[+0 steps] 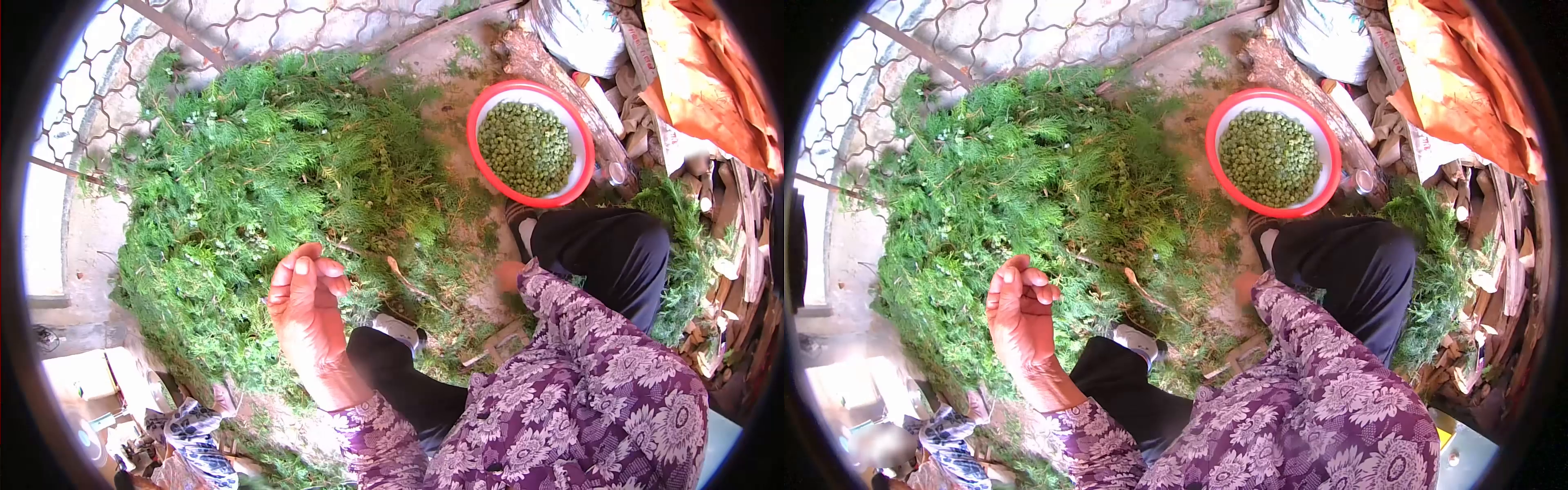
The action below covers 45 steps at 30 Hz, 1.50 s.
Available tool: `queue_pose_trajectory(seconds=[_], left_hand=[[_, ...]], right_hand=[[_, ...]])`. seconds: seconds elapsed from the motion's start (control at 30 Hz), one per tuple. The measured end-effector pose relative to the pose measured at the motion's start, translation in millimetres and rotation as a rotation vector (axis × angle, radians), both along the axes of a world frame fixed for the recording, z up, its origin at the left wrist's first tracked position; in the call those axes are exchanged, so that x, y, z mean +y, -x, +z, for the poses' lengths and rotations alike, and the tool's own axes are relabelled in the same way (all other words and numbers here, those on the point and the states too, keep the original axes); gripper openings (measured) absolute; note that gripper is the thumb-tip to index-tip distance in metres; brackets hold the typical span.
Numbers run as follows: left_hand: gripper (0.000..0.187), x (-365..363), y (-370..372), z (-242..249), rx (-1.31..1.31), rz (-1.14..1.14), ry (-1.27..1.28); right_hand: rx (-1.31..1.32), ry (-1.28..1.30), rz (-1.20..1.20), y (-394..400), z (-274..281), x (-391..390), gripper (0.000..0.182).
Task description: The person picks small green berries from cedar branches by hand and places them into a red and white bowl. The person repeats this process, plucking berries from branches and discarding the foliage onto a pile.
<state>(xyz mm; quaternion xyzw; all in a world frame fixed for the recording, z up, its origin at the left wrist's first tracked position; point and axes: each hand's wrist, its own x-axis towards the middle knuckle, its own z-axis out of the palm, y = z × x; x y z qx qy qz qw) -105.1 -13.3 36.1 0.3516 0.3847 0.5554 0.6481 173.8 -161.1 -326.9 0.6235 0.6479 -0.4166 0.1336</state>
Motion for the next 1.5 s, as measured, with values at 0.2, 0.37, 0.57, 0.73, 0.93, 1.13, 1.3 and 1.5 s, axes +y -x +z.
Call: queue_pose_trajectory(seconds=[0.2,0.37,0.57,0.73,0.93,1.13,1.3,1.5], left_hand=[[0.022,-2,9,-1,0.024,-0.009,0.003],[0.024,-5,16,1,0.029,0.006,0.006],[0.027,-20,18,-1,0.114,-0.019,0.007],[0.029,-23,16,-3,0.143,-0.030,0.029],[0.030,-21,11,-7,0.155,-0.022,0.032],[0.033,-20,7,-7,0.113,0.020,0.070],[0.033,-22,8,-7,0.130,0.032,0.064],[0.030,-20,9,-7,0.162,0.016,0.022]], right_hand=[[0.180,-0.364,-0.250,21,13,74,0.035],[0.087,-0.217,-0.300,16,-3,75,0.038],[-0.094,-0.203,-0.347,-4,-43,14,0.036],[-0.108,-0.384,-0.630,-20,-55,29,0.036],[0.004,-0.305,-0.574,-17,-34,59,0.033],[-0.327,-0.270,-0.522,-29,-76,36,0.032],[-0.068,-0.263,-0.656,-13,-25,63,0.037],[0.173,-0.382,-0.845,42,14,161,0.045]])
